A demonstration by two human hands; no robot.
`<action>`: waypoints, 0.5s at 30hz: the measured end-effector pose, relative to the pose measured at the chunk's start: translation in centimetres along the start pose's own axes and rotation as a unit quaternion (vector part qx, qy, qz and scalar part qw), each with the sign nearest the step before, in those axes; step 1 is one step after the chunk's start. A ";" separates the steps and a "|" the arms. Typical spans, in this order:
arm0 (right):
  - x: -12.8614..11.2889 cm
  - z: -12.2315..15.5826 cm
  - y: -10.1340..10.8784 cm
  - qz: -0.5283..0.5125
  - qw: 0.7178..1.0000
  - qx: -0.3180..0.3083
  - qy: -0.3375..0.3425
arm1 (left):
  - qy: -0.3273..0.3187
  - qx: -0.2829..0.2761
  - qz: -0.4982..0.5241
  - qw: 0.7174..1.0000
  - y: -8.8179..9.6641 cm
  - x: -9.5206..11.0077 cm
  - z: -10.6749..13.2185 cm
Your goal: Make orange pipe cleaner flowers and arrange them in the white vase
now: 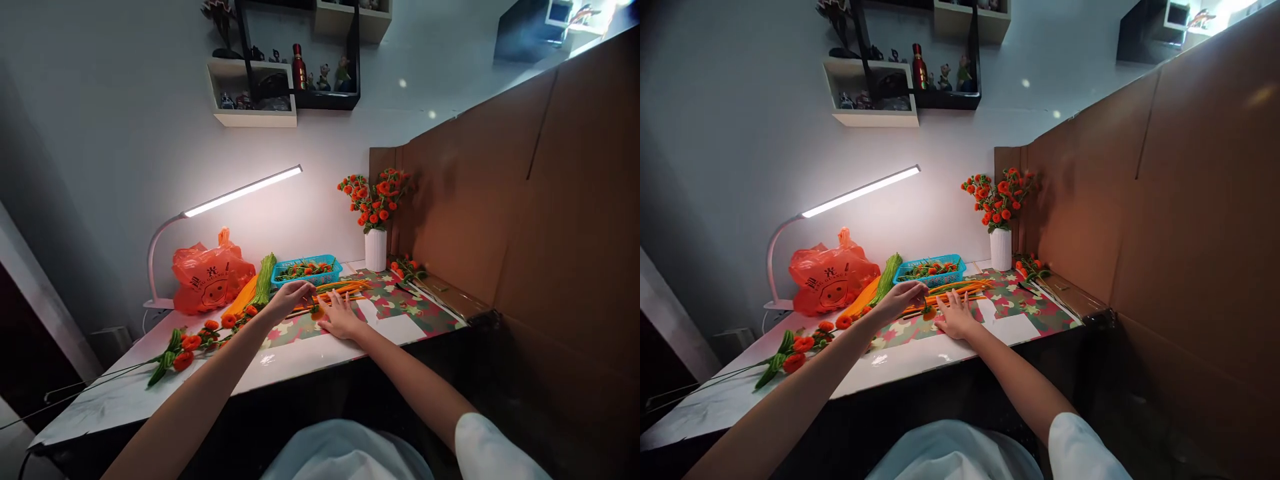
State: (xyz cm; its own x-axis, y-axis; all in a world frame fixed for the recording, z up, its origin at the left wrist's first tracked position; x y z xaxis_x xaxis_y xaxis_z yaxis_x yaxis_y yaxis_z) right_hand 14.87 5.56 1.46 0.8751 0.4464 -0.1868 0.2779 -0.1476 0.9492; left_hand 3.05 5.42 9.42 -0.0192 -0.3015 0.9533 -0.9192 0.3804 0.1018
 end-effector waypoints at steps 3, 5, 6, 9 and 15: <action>0.7 0.1 0.9 -0.037 0.998 0.057 -0.018 | 0.022 0.049 -0.005 0.999 1.5 -0.6 0.2; 1.1 0.1 1.2 -0.056 0.994 0.092 -0.012 | 0.031 0.098 -0.033 0.994 3.7 -0.4 0.0; 1.2 0.2 1.2 -0.066 0.993 0.102 0.003 | 0.032 0.120 -0.055 0.991 5.0 0.0 -0.1; 2.0 0.7 1.2 -0.099 0.986 0.132 0.032 | 0.009 0.193 -0.149 0.970 10.3 3.4 0.0; 3.5 2.9 2.4 -0.138 0.984 0.104 0.042 | -0.064 0.437 -0.482 0.757 24.6 15.8 1.8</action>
State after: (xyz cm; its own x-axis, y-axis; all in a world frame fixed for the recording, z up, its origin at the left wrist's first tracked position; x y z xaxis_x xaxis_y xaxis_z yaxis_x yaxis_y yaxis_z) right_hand 19.77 4.23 2.37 0.7216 0.5651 -0.4000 0.5827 -0.1836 0.7917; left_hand -20.54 8.46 26.50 0.8389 -0.1736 0.5159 -0.4386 -0.7769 0.4518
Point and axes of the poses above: each hand's wrist, its own z-axis away from the middle knuckle, its own y-axis out of the back of the hand, x = y × z, the point moved 7 cm from there along -z, towards the middle knuckle, and after that the axes turned 6 degrees about z, right-handed, at the moved point
